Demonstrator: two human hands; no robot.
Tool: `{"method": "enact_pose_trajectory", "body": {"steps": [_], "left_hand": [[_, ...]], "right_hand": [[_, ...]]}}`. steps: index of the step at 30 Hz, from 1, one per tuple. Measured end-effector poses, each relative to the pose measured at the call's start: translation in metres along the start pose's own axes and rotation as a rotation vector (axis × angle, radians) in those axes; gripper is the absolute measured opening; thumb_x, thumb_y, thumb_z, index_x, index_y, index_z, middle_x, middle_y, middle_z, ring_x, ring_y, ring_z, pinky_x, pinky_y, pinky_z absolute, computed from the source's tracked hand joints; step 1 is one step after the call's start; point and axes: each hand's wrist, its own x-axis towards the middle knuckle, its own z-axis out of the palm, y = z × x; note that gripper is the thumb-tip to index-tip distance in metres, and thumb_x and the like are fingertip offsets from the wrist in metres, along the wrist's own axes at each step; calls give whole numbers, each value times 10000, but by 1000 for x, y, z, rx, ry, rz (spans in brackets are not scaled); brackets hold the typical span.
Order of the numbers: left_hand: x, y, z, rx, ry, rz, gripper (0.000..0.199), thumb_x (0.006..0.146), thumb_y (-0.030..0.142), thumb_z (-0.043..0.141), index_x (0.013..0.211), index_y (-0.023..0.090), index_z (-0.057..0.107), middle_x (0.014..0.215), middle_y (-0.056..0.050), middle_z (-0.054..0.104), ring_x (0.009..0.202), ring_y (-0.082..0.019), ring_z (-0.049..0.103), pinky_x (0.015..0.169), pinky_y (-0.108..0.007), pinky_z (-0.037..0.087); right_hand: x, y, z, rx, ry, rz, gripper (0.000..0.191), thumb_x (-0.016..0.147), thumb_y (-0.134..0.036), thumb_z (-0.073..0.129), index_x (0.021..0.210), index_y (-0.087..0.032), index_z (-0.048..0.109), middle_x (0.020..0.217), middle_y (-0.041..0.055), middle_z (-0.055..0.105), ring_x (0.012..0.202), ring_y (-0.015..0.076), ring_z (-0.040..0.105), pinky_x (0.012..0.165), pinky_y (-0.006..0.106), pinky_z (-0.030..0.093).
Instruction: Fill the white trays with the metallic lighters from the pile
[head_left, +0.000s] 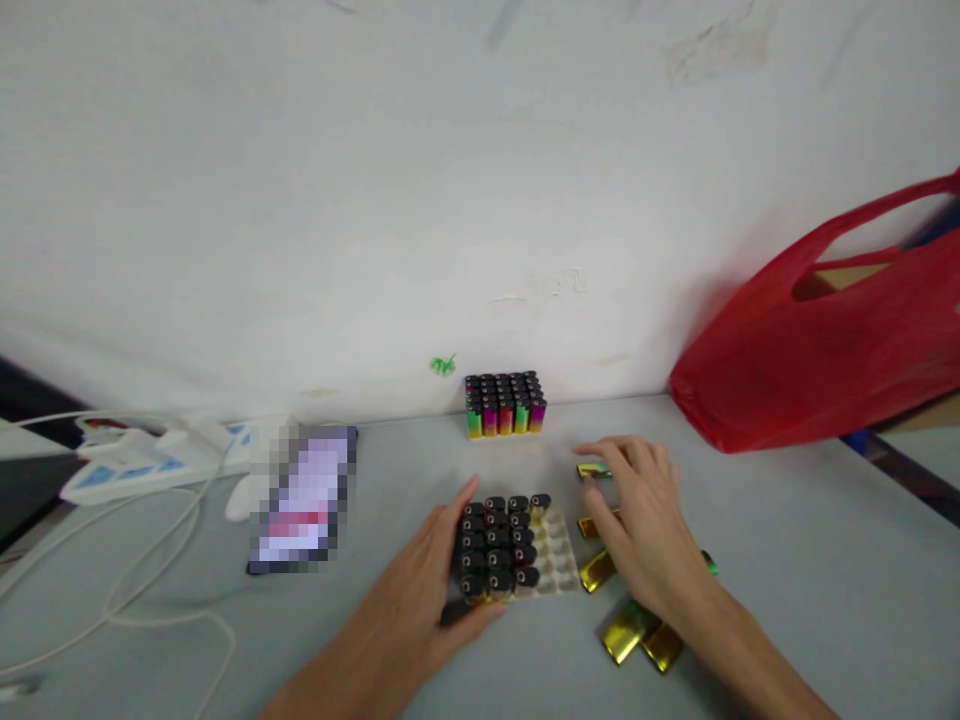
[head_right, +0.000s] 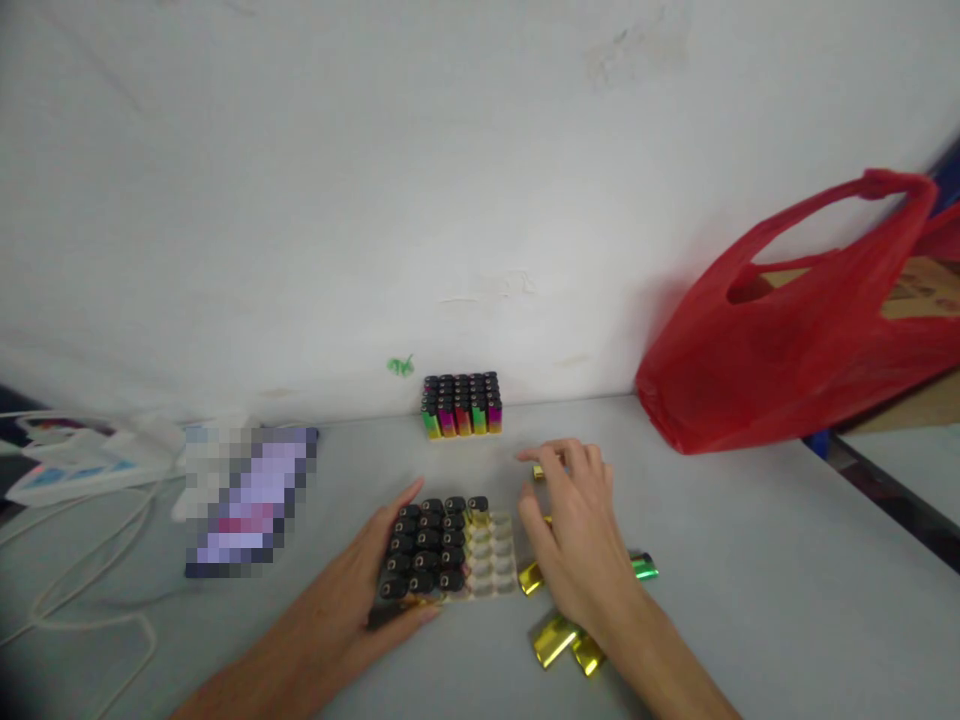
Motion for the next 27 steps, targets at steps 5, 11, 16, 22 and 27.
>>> {"method": "enact_pose_trajectory", "body": {"steps": [5,11,16,22,27], "left_hand": [[0,1,-1,-9,-5,-17,1070,1042,314,783,1790,435,28,1796,-109,452,1601,-367,537,1314,-630,466],[0,1,-1,-32,-1,-13,1076,1029,300,795,1798,420,52,1779,-108,480,1570,-365,573,1308,-612,479],[1,1,-2,-8,-16,-16,1082,1045,315,783,1785,447,6,1804,-108,435,1598,-367,537,1320,-637,453],[1,2,-2,-9,-14,-24,1082,1037,298,791,1788,424,22,1791,-130,448,1591,-386,544,1315,-635,460],[1,2,-1,-16,-2,-19,1070,1041,297,780,1790,445,30,1804,-102,440,1601,-365,536,1320,-608,464]], "right_hand": [[0,28,13,-356,81,187,365,1054,-256,573,1375,-132,695,1311,255,620,1127,441,560,913,561,436],[-1,50,16,-315,67,185,184,1061,-322,605,1112,-206,738,1097,191,684,1006,396,581,828,481,405],[4,41,10,-170,17,112,132,1089,-348,616,1037,-242,677,1056,113,769,1008,348,672,874,475,429],[12,14,-4,328,5,122,143,1044,-357,742,1110,-248,679,1080,73,752,941,268,691,855,402,527],[14,-2,-9,753,-115,287,295,979,-505,826,1059,-227,768,844,16,680,773,218,613,712,350,480]]}}
